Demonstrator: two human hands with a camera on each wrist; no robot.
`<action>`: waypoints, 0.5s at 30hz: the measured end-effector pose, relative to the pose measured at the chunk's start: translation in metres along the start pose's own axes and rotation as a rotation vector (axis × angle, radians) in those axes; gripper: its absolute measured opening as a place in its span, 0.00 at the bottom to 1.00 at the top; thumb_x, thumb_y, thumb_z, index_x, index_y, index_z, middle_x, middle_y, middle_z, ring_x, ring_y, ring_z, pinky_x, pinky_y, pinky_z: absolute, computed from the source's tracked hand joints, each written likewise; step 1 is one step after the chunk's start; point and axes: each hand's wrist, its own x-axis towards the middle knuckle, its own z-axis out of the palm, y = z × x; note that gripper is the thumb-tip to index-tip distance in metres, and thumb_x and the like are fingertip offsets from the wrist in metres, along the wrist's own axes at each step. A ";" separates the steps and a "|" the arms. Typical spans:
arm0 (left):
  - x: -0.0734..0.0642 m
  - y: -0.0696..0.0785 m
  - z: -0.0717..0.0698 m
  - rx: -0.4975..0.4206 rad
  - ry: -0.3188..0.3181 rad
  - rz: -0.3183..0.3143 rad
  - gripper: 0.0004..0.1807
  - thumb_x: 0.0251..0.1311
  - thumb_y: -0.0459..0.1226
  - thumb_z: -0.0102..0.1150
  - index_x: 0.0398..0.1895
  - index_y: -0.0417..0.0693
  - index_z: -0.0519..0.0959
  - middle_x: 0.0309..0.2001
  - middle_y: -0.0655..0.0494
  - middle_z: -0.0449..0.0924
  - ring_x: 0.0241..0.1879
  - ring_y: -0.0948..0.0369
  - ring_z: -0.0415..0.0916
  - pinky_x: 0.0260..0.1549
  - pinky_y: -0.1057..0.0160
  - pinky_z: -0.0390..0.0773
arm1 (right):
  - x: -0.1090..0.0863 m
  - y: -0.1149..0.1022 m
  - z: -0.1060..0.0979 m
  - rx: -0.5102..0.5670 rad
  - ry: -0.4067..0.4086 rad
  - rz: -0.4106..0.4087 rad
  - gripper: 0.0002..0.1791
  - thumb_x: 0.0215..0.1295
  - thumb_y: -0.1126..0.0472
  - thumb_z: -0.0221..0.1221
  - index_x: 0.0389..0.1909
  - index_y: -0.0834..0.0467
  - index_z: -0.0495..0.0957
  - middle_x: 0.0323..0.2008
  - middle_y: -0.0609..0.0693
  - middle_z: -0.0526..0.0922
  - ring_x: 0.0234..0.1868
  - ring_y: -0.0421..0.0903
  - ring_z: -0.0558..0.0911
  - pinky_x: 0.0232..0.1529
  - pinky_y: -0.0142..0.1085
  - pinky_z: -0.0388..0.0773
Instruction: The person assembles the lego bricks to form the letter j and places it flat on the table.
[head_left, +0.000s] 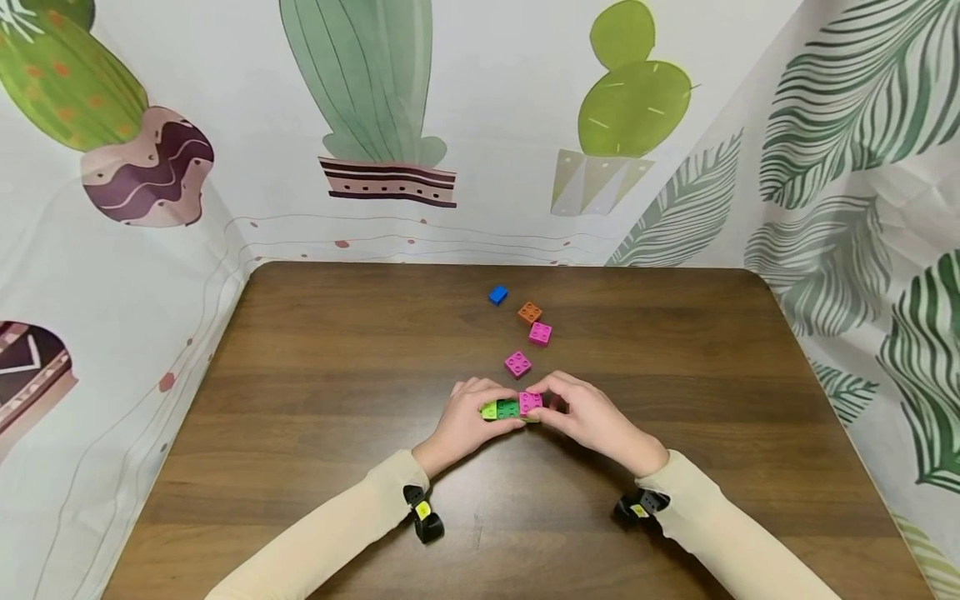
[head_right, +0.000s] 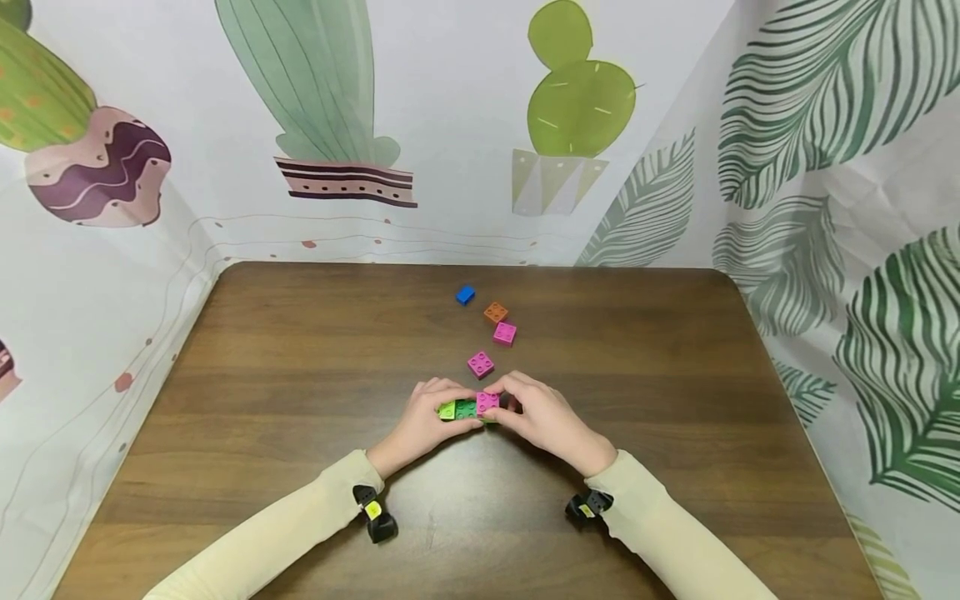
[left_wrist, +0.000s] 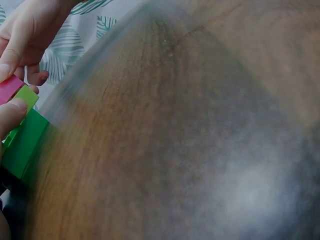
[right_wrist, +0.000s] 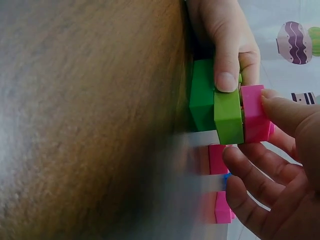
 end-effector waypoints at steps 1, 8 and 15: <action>0.000 0.000 0.000 -0.002 -0.003 -0.005 0.23 0.54 0.48 0.80 0.52 0.53 0.89 0.44 0.60 0.86 0.47 0.61 0.76 0.49 0.54 0.66 | 0.000 0.000 0.000 0.000 -0.002 0.003 0.12 0.66 0.54 0.71 0.48 0.49 0.85 0.39 0.39 0.80 0.34 0.36 0.76 0.33 0.32 0.76; 0.000 -0.001 -0.001 -0.009 -0.002 -0.004 0.22 0.54 0.48 0.80 0.52 0.53 0.89 0.44 0.61 0.86 0.46 0.62 0.76 0.48 0.54 0.66 | 0.002 -0.004 -0.002 -0.025 -0.013 0.017 0.12 0.66 0.53 0.71 0.48 0.49 0.85 0.39 0.39 0.81 0.33 0.36 0.76 0.32 0.32 0.75; 0.000 -0.003 0.000 -0.004 0.010 0.010 0.22 0.54 0.47 0.80 0.51 0.54 0.89 0.44 0.61 0.86 0.46 0.62 0.76 0.48 0.55 0.66 | 0.002 -0.006 -0.003 -0.118 -0.033 0.031 0.14 0.67 0.50 0.70 0.50 0.48 0.85 0.35 0.37 0.81 0.28 0.34 0.72 0.25 0.31 0.69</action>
